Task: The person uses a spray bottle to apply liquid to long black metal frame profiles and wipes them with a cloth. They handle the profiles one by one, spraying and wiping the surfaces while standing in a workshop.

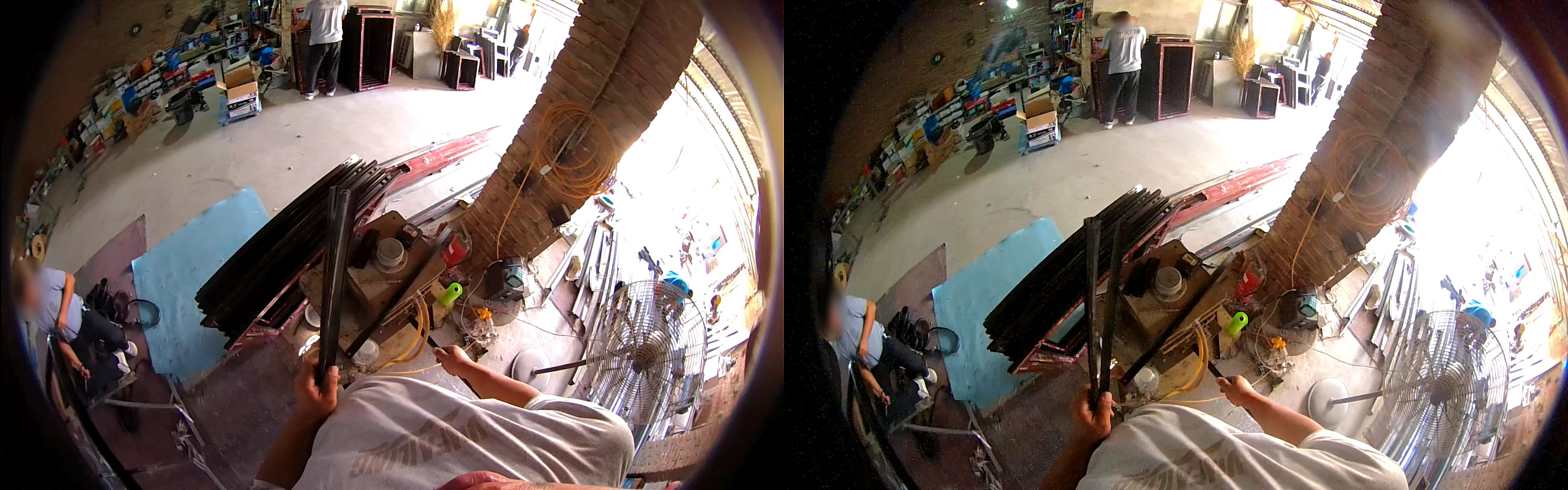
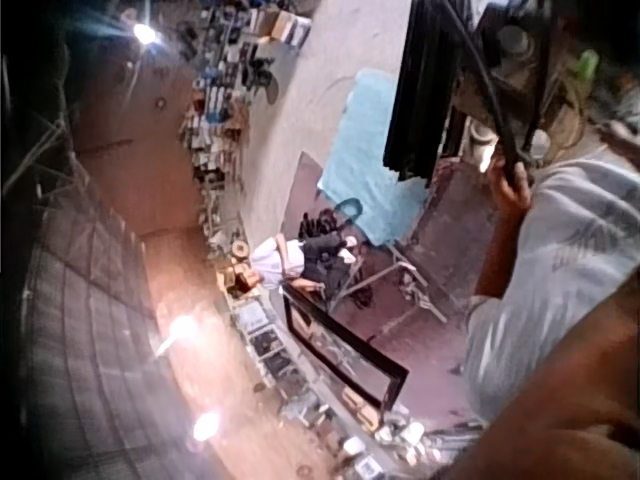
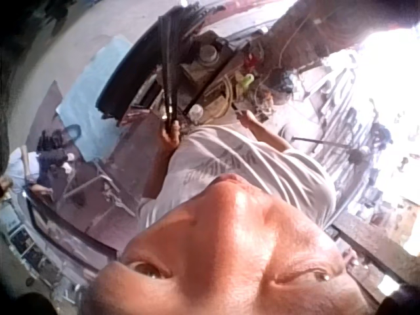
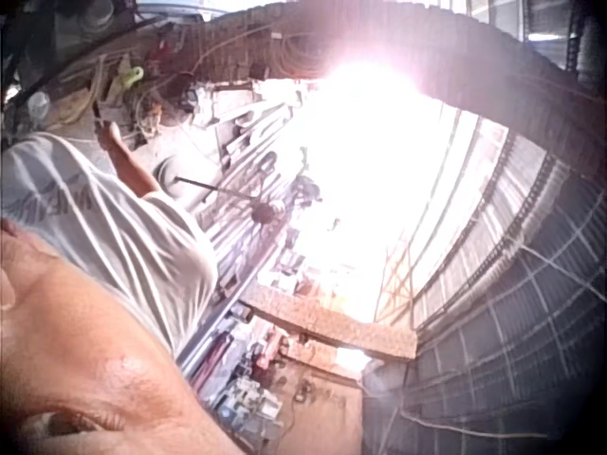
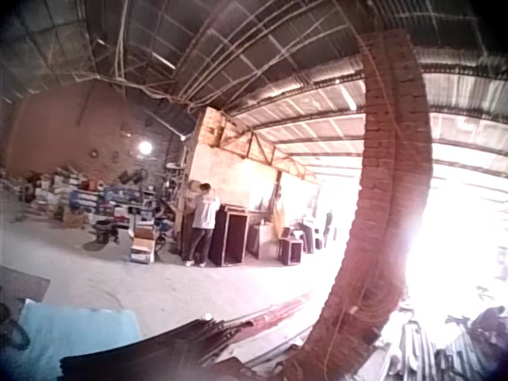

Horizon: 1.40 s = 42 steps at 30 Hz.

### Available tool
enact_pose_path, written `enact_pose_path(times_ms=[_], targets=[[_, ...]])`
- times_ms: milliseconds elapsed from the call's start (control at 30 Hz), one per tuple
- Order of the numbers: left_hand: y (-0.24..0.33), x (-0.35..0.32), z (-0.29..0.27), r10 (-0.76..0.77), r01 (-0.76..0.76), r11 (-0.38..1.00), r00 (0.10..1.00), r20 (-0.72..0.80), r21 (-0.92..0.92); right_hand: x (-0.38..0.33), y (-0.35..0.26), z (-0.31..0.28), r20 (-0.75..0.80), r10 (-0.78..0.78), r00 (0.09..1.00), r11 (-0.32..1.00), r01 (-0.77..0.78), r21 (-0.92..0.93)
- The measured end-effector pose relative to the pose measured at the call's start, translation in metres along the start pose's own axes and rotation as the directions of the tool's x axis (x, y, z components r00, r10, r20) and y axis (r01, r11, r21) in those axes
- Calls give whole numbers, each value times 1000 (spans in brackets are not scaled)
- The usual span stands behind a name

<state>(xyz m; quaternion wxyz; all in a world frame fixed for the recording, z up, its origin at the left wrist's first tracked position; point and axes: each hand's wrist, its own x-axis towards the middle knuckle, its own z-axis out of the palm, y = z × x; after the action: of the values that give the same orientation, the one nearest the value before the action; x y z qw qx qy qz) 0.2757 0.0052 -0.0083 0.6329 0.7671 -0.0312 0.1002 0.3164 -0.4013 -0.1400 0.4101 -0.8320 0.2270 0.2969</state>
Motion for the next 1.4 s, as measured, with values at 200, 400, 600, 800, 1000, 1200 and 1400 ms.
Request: enact_pose_path(times_ms=[200, 400, 600, 800, 1000, 1200, 1400], targets=[[7, -30, 17, -95, 98, 994, 994, -62, 50, 12, 10, 1, 70, -35, 997, 988, 24, 155], [32, -55, 32, -51, 77, 978, 989, -137, 192, 28, 0, 1, 98, -81, 992, 988, 67, 141], [44, -86, 39, -77, 126, 964, 975, -209, 233, 39, -14, 3, 126, -120, 985, 950, 77, 303], [44, -109, 40, -128, 177, 965, 962, -241, 194, 38, -11, 5, 135, -107, 985, 956, 64, 287], [47, -114, 34, -114, 173, 964, 955, -274, 203, 28, -10, 0, 172, -30, 985, 955, -22, 296], [53, -106, 41, -128, 180, 960, 964, -235, 214, 23, 2, -2, 180, -11, 984, 958, -41, 283], [51, -97, 48, -110, 143, 966, 981, -159, 215, 11, 14, -4, 169, -2, 986, 955, -48, 292]])
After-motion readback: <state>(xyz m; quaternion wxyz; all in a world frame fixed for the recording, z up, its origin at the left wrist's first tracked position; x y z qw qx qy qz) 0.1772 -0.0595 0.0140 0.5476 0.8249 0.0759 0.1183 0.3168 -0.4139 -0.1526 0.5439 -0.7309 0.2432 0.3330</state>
